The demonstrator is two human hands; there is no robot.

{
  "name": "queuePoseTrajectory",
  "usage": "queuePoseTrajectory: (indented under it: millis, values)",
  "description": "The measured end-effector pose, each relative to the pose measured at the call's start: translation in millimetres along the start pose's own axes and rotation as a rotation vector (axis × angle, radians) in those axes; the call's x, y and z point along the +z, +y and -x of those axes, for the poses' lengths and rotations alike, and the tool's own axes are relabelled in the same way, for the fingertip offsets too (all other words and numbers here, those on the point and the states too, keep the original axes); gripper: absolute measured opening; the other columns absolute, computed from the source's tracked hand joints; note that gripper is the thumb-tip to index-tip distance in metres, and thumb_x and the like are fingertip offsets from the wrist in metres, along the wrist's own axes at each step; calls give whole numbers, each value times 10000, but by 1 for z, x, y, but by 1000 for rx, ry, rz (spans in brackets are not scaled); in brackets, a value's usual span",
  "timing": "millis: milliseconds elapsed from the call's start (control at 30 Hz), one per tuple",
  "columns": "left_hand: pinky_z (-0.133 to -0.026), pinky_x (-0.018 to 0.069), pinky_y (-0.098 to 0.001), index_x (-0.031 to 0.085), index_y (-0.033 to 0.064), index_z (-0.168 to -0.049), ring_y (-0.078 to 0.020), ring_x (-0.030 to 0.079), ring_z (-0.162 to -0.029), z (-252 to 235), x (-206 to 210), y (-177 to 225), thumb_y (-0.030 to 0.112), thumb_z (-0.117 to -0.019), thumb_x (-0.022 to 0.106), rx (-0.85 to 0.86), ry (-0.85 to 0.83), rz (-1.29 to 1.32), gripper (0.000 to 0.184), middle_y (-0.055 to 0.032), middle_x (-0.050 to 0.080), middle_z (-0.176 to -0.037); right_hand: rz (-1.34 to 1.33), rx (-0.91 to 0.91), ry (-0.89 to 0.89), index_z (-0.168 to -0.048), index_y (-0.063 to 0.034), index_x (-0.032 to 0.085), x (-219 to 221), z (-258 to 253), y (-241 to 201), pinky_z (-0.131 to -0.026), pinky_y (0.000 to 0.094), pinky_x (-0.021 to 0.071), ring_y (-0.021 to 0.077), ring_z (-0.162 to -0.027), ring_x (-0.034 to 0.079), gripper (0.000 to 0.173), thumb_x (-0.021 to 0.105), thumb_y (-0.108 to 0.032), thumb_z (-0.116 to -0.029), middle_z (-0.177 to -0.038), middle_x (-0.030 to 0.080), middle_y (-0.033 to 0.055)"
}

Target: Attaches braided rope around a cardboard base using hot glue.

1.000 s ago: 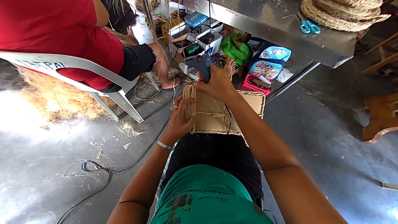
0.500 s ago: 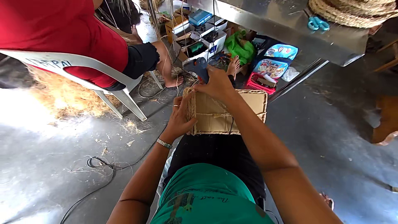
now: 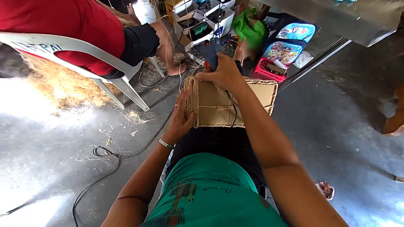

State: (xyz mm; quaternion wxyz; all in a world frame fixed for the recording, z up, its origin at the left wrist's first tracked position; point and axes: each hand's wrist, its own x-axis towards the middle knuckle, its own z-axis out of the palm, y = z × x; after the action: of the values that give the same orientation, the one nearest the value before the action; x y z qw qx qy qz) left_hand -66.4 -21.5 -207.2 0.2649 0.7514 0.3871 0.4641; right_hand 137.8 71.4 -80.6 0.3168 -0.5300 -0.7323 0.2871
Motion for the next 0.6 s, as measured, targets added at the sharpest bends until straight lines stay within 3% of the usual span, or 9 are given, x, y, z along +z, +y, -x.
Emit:
queuePoseTrajectory:
  millis: [67,133,267,433,533,600]
  values:
    - [-1218,356,-399,79,55,-1646,-213,320,-1518,2,6,7,361,-1020,571,-20,19,-17,853,-153,173,-1698,1,15,15,-1188,-8,632,1,3,-3,-859,431,566,195,-879,689,589,877,-380,-803,-987,706,107]
    - [-1234,328,-393,0,48,-1645,-213,290,-1533,3,12,11,371,-1011,599,-39,41,-49,930,-168,116,-1708,-15,22,28,-1203,-6,623,2,4,-3,-854,424,569,191,-879,687,596,876,-369,-805,-988,702,106]
    - [-1261,256,-409,4,69,-1652,-212,195,-1568,6,16,6,335,-1067,491,-76,21,-121,805,-134,32,-1724,-11,20,34,-1226,5,618,3,4,1,-876,444,564,213,-918,689,620,869,-380,-810,-1025,702,125]
    - [-1269,232,-410,18,94,-1657,-187,187,-1568,4,16,3,325,-1070,448,-103,34,-77,763,-94,42,-1730,-9,42,44,-1250,13,607,6,1,0,-891,469,563,242,-931,697,638,871,-367,-811,-1033,706,144]
    - [-1239,306,-402,59,83,-1655,-185,267,-1540,0,17,1,275,-1037,497,-94,71,-7,781,-102,128,-1717,5,45,49,-1232,-9,611,7,1,0,-871,464,561,228,-912,693,624,864,-397,-814,-1006,707,121]
    - [-1201,378,-397,148,35,-1629,-212,367,-1490,-8,17,-2,252,-1009,560,-69,117,84,776,-151,242,-1676,-2,51,60,-1227,-17,605,6,0,1,-869,455,563,219,-906,694,628,869,-404,-809,-1002,706,111]
